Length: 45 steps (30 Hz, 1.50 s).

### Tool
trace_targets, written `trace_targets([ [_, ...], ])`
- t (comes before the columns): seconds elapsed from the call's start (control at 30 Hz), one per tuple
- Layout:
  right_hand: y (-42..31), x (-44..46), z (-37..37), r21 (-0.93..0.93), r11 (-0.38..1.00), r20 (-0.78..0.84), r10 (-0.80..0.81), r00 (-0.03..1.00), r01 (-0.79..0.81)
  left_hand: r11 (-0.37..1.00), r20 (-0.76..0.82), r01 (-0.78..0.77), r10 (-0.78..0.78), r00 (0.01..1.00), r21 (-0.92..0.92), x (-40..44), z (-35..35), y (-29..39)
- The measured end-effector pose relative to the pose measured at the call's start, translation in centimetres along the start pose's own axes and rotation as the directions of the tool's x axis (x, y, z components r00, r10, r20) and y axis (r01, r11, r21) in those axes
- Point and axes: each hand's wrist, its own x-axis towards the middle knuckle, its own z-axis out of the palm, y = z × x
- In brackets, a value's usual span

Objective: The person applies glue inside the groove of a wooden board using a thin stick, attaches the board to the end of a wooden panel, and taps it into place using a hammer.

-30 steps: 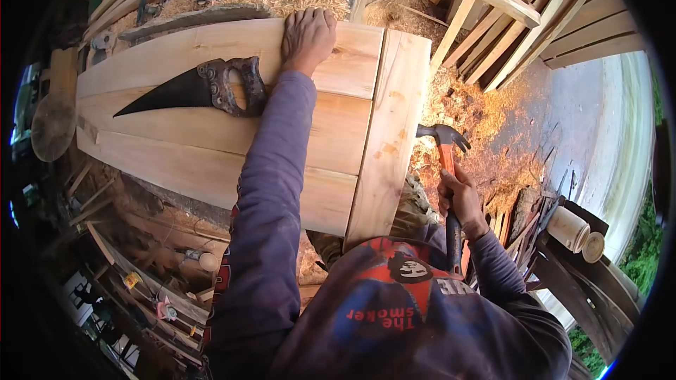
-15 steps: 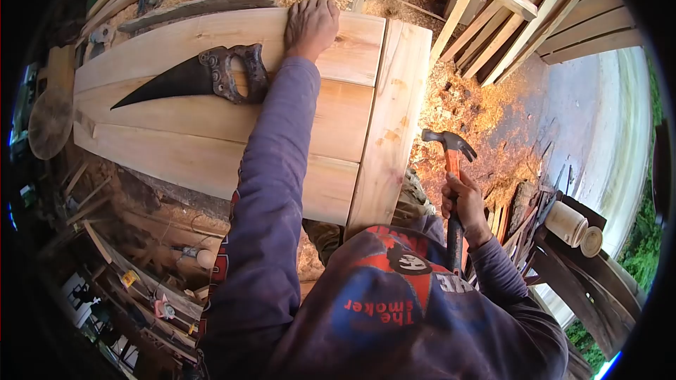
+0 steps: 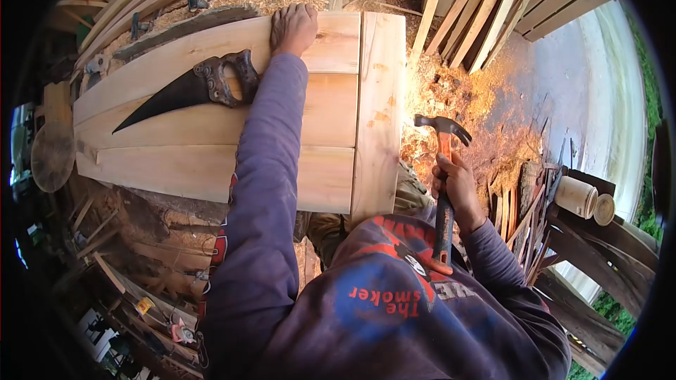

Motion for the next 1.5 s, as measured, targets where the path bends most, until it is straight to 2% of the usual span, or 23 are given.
trace_targets([
  [0.03, 0.2, -0.1, -0.2, -0.008, 1.0, 0.004, -0.016, 1.0, 0.016, 1.0, -0.009, 0.01, -0.01, 1.0, -0.013, -0.1, -0.1, 0.1],
  [0.1, 0.7, -0.3, -0.6, 0.088, 0.995, -0.146, -0.029, 0.989, 0.042, 1.0, -0.002, 0.019, -0.019, 1.0, -0.007, -0.2, -0.3, 0.2],
  [0.13, 0.7, -0.5, -0.2, 0.061, 0.998, -0.139, -0.014, 0.99, 0.023, 1.0, 0.021, 0.025, -0.025, 0.999, 0.003, -0.1, -0.3, 0.3],
  [0.2, 1.1, -0.1, 0.5, -0.084, 0.996, 0.085, -0.012, 0.996, 0.02, 0.999, 0.024, 0.035, -0.034, 0.999, -0.007, 0.0, -0.3, 0.6],
  [0.23, 1.1, -0.5, 1.1, -0.041, 0.999, 0.11, 0.032, 0.993, -0.028, 0.999, 0.038, 0.037, -0.037, 0.999, -0.009, 0.0, -0.5, 0.5],
  [0.33, -0.8, 1.0, -0.7, -0.03, 0.997, 0.16, 0.081, 0.984, -0.077, 0.999, 0.067, 0.047, -0.046, 0.997, -0.007, 0.0, -0.7, 0.5],
  [0.4, -0.6, 2.8, -0.6, 0.013, 0.997, 0.126, 0.074, 0.989, -0.077, 0.999, 0.07, 0.048, -0.048, 0.996, 0.002, 0.2, -0.6, 0.3],
  [0.47, 0.2, 4.9, 0.1, 0.115, 0.992, -0.05, -0.052, 0.997, 0.057, 0.999, 0.062, 0.044, -0.045, 0.997, 0.009, 0.0, -0.7, 0.6],
  [0.5, -0.3, 4.9, 1.4, 0.07, 0.994, 0.011, -0.089, 0.996, 0.088, 0.999, 0.067, 0.043, -0.044, 0.997, 0.01, 0.0, -0.5, 0.6],
  [0.53, -1.3, 3.9, 3.0, 0.037, 0.999, 0.107, -0.017, 0.994, 0.013, 0.999, 0.058, 0.043, -0.044, 0.997, 0.014, 0.0, -0.3, 0.6],
  [0.63, -3.0, 4.7, 1.1, 0.021, 0.999, 0.143, 0.044, 0.989, -0.048, 0.999, 0.067, 0.042, -0.043, 0.997, 0.006, 0.1, -0.3, 0.5],
  [0.67, -3.1, 5.3, 0.3, 0.0, 1.0, 0.151, 0.021, 0.988, -0.021, 0.998, 0.073, 0.055, -0.054, 0.996, -0.013, 0.1, -0.5, 0.6],
  [0.77, -2.6, 7.9, -1.7, 0.073, 0.99, 0.003, -0.124, 0.992, 0.123, 0.999, 0.031, 0.039, -0.038, 0.999, -0.008, 0.0, -0.3, 0.4],
  [0.93, -4.5, 9.4, -1.5, 0.213, 0.958, -0.119, -0.169, 0.978, 0.192, 0.999, 0.013, 0.052, -0.052, 0.999, -0.005, -0.3, -0.7, 0.6],
  [1.0, -4.2, 10.4, 0.4, 0.161, 0.959, -0.069, -0.224, 0.972, 0.232, 0.997, 0.002, 0.077, -0.077, 0.997, -0.01, 0.1, -0.4, 0.6],
  [1.03, -4.0, 10.5, 1.6, 0.028, 0.974, 0.032, -0.227, 0.973, 0.226, 0.995, -0.002, 0.096, -0.096, 0.995, -0.019, 0.0, -0.5, 0.7],
  [1.07, -5.0, 8.9, 3.7, 0.003, 0.993, 0.178, -0.113, 0.978, 0.115, 0.994, 0.006, 0.11, -0.11, 0.994, -0.026, 0.1, -0.6, 0.7],
  [1.17, -5.9, 9.7, 2.1, -0.103, 0.991, 0.102, -0.079, 0.992, 0.09, 0.992, 0.029, 0.118, -0.116, 0.993, -0.046, 0.0, -0.4, 0.8],
  [1.27, -5.2, 11.4, 1.0, 0.022, 0.984, -0.053, -0.177, 0.983, 0.178, 0.992, 0.021, 0.126, -0.126, 0.992, -0.017, 0.4, -0.5, 0.7],
  [1.37, -5.3, 11.5, 3.9, -0.091, 0.98, 0.031, -0.177, 0.984, 0.18, 0.99, -0.009, 0.138, -0.138, 0.99, -0.004, 0.6, -0.2, 0.8],
  [1.4, -5.9, 11.3, 4.5, -0.082, 0.98, 0.027, -0.178, 0.984, 0.18, 0.986, 0.007, 0.167, -0.167, 0.986, -0.013, 1.0, -0.3, 0.9],
  [1.47, -7.1, 10.4, 4.8, 0.013, 0.998, 0.112, -0.064, 0.992, 0.063, 0.983, 0.03, 0.183, -0.182, 0.983, -0.03, 1.1, -0.5, 1.4],
  [1.5, -7.3, 10.4, 4.1, -0.011, 0.997, 0.129, -0.071, 0.989, 0.073, 0.982, 0.035, 0.186, -0.185, 0.982, -0.026, 1.1, -0.7, 1.5],
])
